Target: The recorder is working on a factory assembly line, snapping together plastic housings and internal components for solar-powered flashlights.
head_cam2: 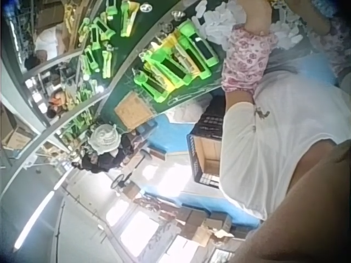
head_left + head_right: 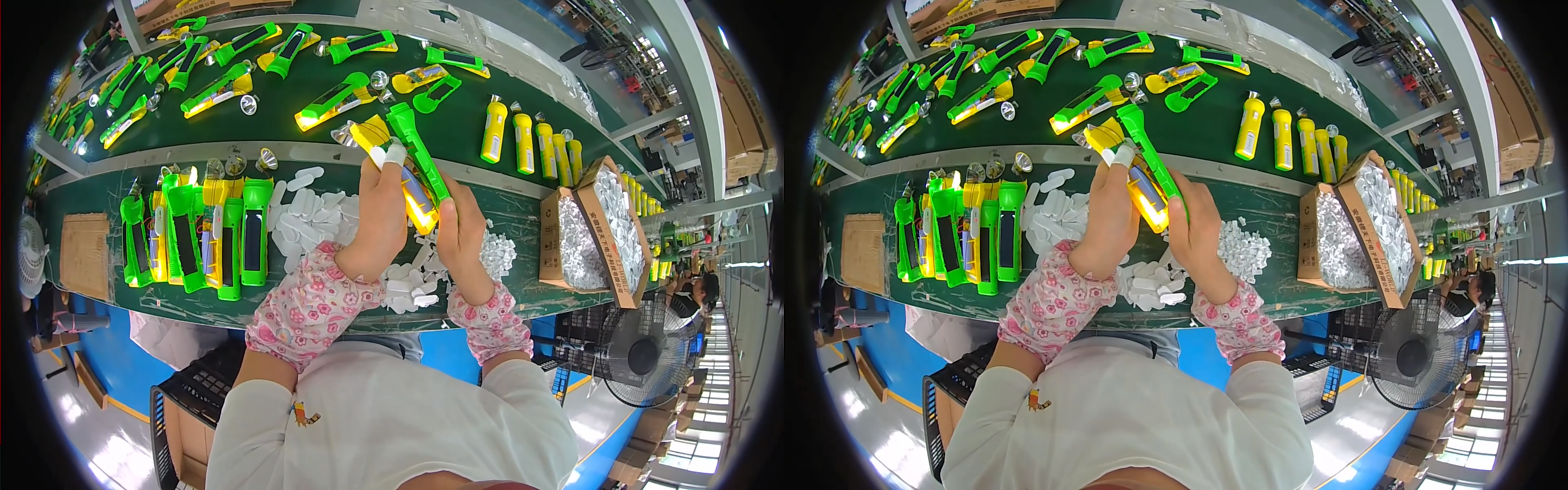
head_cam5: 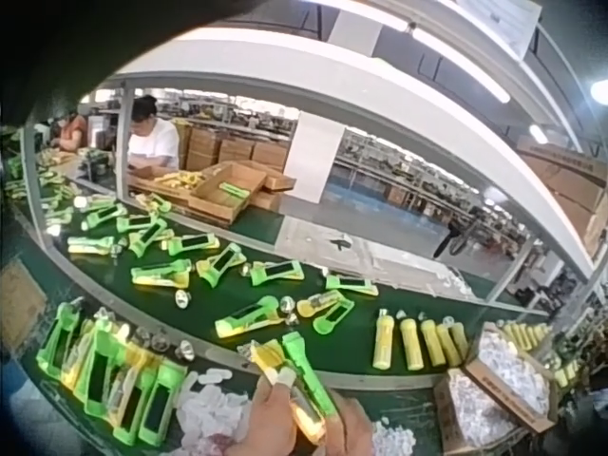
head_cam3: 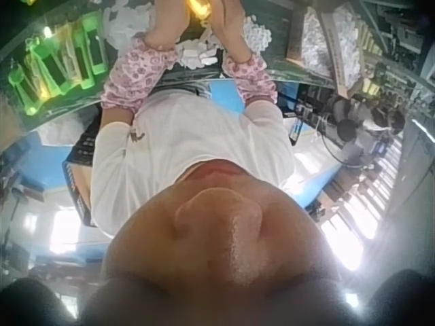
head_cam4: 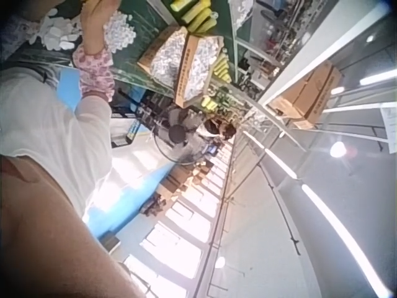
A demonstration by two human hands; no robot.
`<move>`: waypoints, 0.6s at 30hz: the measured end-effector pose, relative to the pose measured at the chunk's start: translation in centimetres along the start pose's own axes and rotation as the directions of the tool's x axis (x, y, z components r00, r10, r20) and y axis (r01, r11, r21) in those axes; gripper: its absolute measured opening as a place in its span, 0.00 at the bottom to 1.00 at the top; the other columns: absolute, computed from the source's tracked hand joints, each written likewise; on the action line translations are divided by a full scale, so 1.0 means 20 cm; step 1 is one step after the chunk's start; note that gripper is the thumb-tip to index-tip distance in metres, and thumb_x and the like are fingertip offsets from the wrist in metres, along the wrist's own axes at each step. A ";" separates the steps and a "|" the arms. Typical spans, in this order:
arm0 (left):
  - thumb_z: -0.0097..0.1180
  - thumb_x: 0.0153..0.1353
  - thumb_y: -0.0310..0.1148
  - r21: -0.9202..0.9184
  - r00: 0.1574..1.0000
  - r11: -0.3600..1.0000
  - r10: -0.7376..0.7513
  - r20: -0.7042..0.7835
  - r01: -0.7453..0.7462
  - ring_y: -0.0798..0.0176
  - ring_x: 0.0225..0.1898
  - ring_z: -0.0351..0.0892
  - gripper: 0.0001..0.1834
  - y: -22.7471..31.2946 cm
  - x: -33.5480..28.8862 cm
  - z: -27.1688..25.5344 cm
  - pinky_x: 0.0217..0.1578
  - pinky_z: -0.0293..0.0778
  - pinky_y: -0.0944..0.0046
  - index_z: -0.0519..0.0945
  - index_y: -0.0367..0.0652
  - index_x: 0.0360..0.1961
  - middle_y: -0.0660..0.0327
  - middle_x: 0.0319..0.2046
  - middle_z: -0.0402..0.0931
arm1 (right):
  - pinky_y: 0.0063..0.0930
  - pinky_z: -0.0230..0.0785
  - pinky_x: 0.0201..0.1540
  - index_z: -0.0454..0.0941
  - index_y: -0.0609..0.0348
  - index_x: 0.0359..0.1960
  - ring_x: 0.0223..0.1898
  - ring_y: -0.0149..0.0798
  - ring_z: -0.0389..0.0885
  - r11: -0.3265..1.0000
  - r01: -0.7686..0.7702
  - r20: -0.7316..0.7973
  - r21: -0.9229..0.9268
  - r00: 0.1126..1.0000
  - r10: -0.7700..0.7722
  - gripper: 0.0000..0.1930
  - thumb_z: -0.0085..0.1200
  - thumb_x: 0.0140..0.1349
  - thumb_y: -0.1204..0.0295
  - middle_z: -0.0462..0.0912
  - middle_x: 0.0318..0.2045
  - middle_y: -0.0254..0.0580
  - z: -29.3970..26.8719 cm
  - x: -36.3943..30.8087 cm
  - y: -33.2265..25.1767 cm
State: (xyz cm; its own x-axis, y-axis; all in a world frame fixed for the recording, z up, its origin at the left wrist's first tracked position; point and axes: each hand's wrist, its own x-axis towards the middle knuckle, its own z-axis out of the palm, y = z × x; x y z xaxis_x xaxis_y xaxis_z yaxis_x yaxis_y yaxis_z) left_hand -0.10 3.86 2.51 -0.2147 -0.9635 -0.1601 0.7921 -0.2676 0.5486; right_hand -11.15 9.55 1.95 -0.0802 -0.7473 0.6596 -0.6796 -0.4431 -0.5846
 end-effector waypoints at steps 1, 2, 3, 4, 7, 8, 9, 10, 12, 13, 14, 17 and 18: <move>0.45 0.68 0.33 0.034 1.000 0.999 0.017 -0.012 -0.016 0.69 0.40 0.72 0.12 0.00 0.00 0.00 0.41 0.71 0.65 0.68 0.41 0.50 0.63 0.40 0.70 | 0.37 0.70 0.41 0.74 0.68 0.52 0.36 0.50 0.78 1.000 0.023 -0.013 -0.001 1.000 -0.023 0.17 0.42 0.68 0.69 0.79 0.37 0.54 0.00 0.00 0.00; 0.45 0.68 0.33 0.036 1.000 0.999 0.014 -0.014 -0.013 0.69 0.40 0.72 0.12 0.00 0.00 0.00 0.41 0.71 0.65 0.68 0.41 0.50 0.63 0.40 0.70 | 0.37 0.70 0.41 0.74 0.68 0.52 0.36 0.50 0.78 1.000 0.019 -0.013 -0.001 1.000 -0.019 0.17 0.42 0.68 0.69 0.79 0.37 0.54 0.01 0.00 -0.01; 0.45 0.68 0.32 0.046 1.000 0.999 0.025 -0.015 -0.024 0.69 0.40 0.72 0.12 0.00 0.00 0.02 0.41 0.71 0.66 0.68 0.41 0.49 0.64 0.39 0.70 | 0.38 0.70 0.41 0.74 0.68 0.51 0.36 0.50 0.78 1.000 0.021 -0.008 -0.019 1.000 -0.021 0.17 0.42 0.68 0.70 0.79 0.37 0.54 0.01 0.00 -0.02; 0.45 0.68 0.32 0.057 0.999 0.998 0.036 -0.015 -0.035 0.70 0.40 0.72 0.11 0.01 0.00 0.02 0.40 0.71 0.66 0.68 0.42 0.49 0.64 0.39 0.70 | 0.38 0.70 0.41 0.74 0.69 0.51 0.36 0.50 0.78 0.999 0.022 -0.004 -0.039 1.000 -0.022 0.16 0.43 0.67 0.70 0.79 0.37 0.54 0.01 0.00 -0.03; 0.43 0.68 0.34 0.187 0.999 0.981 0.046 0.018 -0.048 0.68 0.40 0.72 0.12 -0.03 0.04 -0.04 0.41 0.71 0.64 0.68 0.42 0.50 0.64 0.39 0.70 | 0.37 0.71 0.37 0.72 0.65 0.55 0.33 0.49 0.77 1.000 0.001 0.057 0.016 0.998 -0.002 0.17 0.45 0.66 0.72 0.78 0.35 0.53 0.01 0.02 0.02; 0.43 0.68 0.34 0.191 0.999 0.981 0.041 0.019 -0.044 0.68 0.40 0.72 0.12 -0.03 0.05 -0.06 0.41 0.71 0.64 0.68 0.42 0.50 0.64 0.39 0.70 | 0.37 0.71 0.37 0.72 0.65 0.55 0.33 0.49 0.77 1.000 -0.004 0.054 0.016 0.999 0.003 0.17 0.45 0.66 0.72 0.78 0.35 0.53 0.01 0.02 0.00; 0.42 0.68 0.35 0.108 0.996 0.993 0.027 0.090 -0.037 0.67 0.41 0.72 0.13 -0.03 0.05 -0.08 0.41 0.71 0.63 0.67 0.43 0.50 0.63 0.39 0.71 | 0.36 0.71 0.35 0.71 0.62 0.57 0.31 0.47 0.77 0.996 -0.064 0.111 -0.065 0.991 0.071 0.19 0.46 0.65 0.72 0.76 0.34 0.51 0.01 0.02 -0.04; 0.42 0.68 0.37 0.025 0.987 0.999 0.019 0.160 -0.023 0.66 0.41 0.73 0.14 -0.04 0.06 -0.10 0.42 0.71 0.61 0.67 0.43 0.50 0.63 0.39 0.71 | 0.35 0.71 0.33 0.70 0.59 0.60 0.29 0.46 0.76 0.982 -0.119 0.163 -0.147 0.976 0.142 0.21 0.47 0.64 0.73 0.74 0.32 0.50 0.01 0.02 -0.06; 0.40 0.70 0.45 -0.129 0.967 0.988 -0.054 0.251 0.089 0.58 0.44 0.76 0.18 -0.02 0.06 -0.10 0.47 0.73 0.54 0.66 0.43 0.52 0.55 0.42 0.74 | 0.32 0.69 0.33 0.67 0.53 0.64 0.30 0.42 0.73 0.970 -0.144 0.160 -0.195 0.971 0.176 0.26 0.51 0.62 0.74 0.69 0.33 0.48 0.03 -0.01 -0.08; 0.40 0.70 0.47 -0.143 0.951 0.975 -0.125 0.283 0.171 0.55 0.45 0.77 0.20 -0.01 0.04 -0.10 0.49 0.73 0.52 0.66 0.43 0.52 0.52 0.44 0.75 | 0.31 0.70 0.33 0.67 0.52 0.64 0.30 0.42 0.73 0.963 -0.145 0.158 -0.226 0.970 0.183 0.28 0.53 0.60 0.75 0.67 0.33 0.47 0.03 -0.02 -0.10; 0.39 0.71 0.49 -0.154 0.955 0.973 -0.126 0.270 0.172 0.51 0.45 0.78 0.21 -0.04 0.04 -0.10 0.50 0.74 0.50 0.65 0.42 0.53 0.48 0.44 0.75 | 0.32 0.71 0.33 0.66 0.49 0.65 0.30 0.42 0.73 0.959 -0.135 0.141 -0.250 0.975 0.174 0.30 0.55 0.58 0.76 0.66 0.33 0.47 0.04 -0.03 -0.09; 0.47 0.69 0.37 0.058 0.986 0.994 -0.096 0.139 0.088 0.57 0.42 0.78 0.13 -0.07 0.05 -0.08 0.43 0.76 0.56 0.70 0.41 0.48 0.56 0.39 0.75 | 0.34 0.73 0.34 0.65 0.47 0.65 0.31 0.46 0.75 0.962 -0.130 0.186 -0.240 0.966 0.177 0.31 0.55 0.57 0.74 0.66 0.36 0.49 0.05 -0.05 -0.04; 0.46 0.69 0.35 0.551 0.954 0.813 0.020 0.301 -0.191 0.55 0.41 0.78 0.13 -0.04 0.15 -0.19 0.43 0.76 0.55 0.70 0.41 0.50 0.55 0.39 0.76 | 0.35 0.73 0.30 0.64 0.48 0.65 0.31 0.47 0.75 0.959 -0.085 0.210 -0.272 0.967 0.145 0.31 0.56 0.57 0.73 0.66 0.37 0.50 0.05 -0.05 -0.02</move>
State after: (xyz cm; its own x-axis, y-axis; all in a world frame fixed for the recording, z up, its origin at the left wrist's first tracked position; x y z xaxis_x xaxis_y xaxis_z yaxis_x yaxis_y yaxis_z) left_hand 0.85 1.32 -1.60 -0.3603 -0.9269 0.1052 0.3699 -0.0384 0.9283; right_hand -10.07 9.98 0.98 -0.0227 -0.8908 0.4538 -0.8431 -0.2268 -0.4875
